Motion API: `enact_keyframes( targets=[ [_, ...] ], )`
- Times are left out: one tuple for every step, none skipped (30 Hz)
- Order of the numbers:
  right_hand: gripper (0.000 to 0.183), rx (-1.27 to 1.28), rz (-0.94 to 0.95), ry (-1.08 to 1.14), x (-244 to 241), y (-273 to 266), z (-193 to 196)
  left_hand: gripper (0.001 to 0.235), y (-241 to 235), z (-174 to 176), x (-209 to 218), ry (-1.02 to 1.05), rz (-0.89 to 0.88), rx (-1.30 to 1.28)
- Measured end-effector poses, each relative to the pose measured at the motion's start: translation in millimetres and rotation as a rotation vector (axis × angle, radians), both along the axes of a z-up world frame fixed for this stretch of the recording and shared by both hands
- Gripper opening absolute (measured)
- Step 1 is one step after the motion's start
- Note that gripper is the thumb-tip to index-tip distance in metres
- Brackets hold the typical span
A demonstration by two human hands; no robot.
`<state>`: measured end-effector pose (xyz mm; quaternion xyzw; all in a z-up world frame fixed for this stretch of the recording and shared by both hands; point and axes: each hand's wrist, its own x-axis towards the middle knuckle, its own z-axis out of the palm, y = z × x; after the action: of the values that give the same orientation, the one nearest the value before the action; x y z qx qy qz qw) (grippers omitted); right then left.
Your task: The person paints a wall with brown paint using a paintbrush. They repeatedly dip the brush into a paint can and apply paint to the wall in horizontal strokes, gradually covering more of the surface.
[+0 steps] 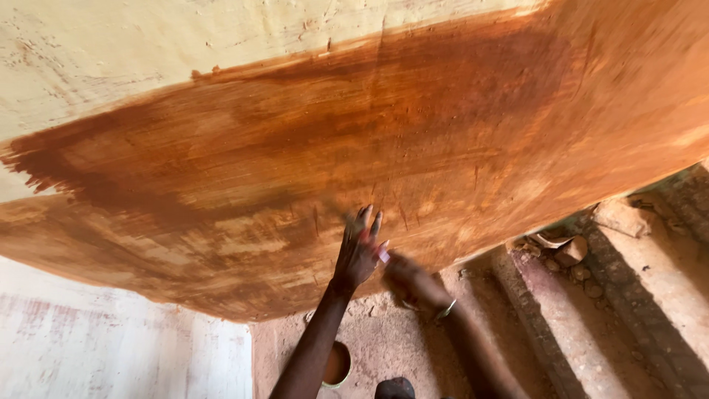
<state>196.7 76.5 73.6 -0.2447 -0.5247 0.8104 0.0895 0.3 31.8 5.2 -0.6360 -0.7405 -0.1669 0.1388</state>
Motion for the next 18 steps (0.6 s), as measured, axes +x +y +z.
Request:
enact_keyframes(
  targets=[
    [0.011,-0.002,-0.108,-0.031,6,12,7,0.077,-3,1,-2,-0.053,-0.015,-0.003],
    [0.015,0.001,-0.218,-0.064,15,30,14,0.076,-2,2,-2,-0.107,-0.033,-0.001],
    [0.022,0.004,-0.328,-0.098,27,47,21,0.075,-4,3,-3,-0.162,-0.051,0.001],
    [0.030,0.012,-0.436,-0.128,37,61,25,0.074,-7,5,-5,-0.165,-0.044,0.017],
    [0.032,0.007,-0.506,-0.067,49,69,26,0.073,-14,6,-5,-0.167,-0.038,0.032],
    [0.033,0.002,-0.570,-0.003,62,75,26,0.072,-19,8,-7,-0.168,-0.025,0.050],
    [0.035,-0.005,-0.632,0.062,74,81,26,0.072,-21,8,-8,-0.167,-0.027,0.051],
    [0.037,-0.018,-0.693,0.127,79,82,24,0.072,-24,9,-10,-0.163,-0.026,0.047],
    [0.039,-0.033,-0.753,0.192,77,82,24,0.072,-26,8,-12,-0.160,-0.025,0.043],
    [0.037,-0.006,-0.760,0.121,61,76,19,0.073,-27,7,-11,-0.161,-0.029,0.034],
    [0.036,0.022,-0.767,0.050,37,65,14,0.074,-25,6,-12,-0.162,-0.033,0.025],
    [0.059,0.185,-0.528,-0.007,12,57,11,0.075,-20,8,-16,-0.157,-0.042,0.024],
    [0.054,0.088,-0.480,-0.066,-14,31,2,0.074,-23,7,-17,-0.028,0.017,0.031],
    [0.050,-0.007,-0.430,-0.127,-41,0,-7,0.073,-27,7,-16,0.100,0.077,0.039],
    [0.028,0.554,-0.075,-0.329,-70,-23,-13,0.072,-27,6,-16,0.228,0.136,0.047],
    [0.042,1.101,0.312,-0.517,-91,-42,-19,0.074,-32,4,-15,0.119,0.074,0.096],
    [0.039,0.644,0.260,-0.234,-99,-57,-25,0.075,-37,2,-14,0.010,0.011,0.147],
    [0.040,0.183,0.200,0.040,-107,-68,-28,0.077,-43,0,-15,-0.098,-0.049,0.198]
  ],
)
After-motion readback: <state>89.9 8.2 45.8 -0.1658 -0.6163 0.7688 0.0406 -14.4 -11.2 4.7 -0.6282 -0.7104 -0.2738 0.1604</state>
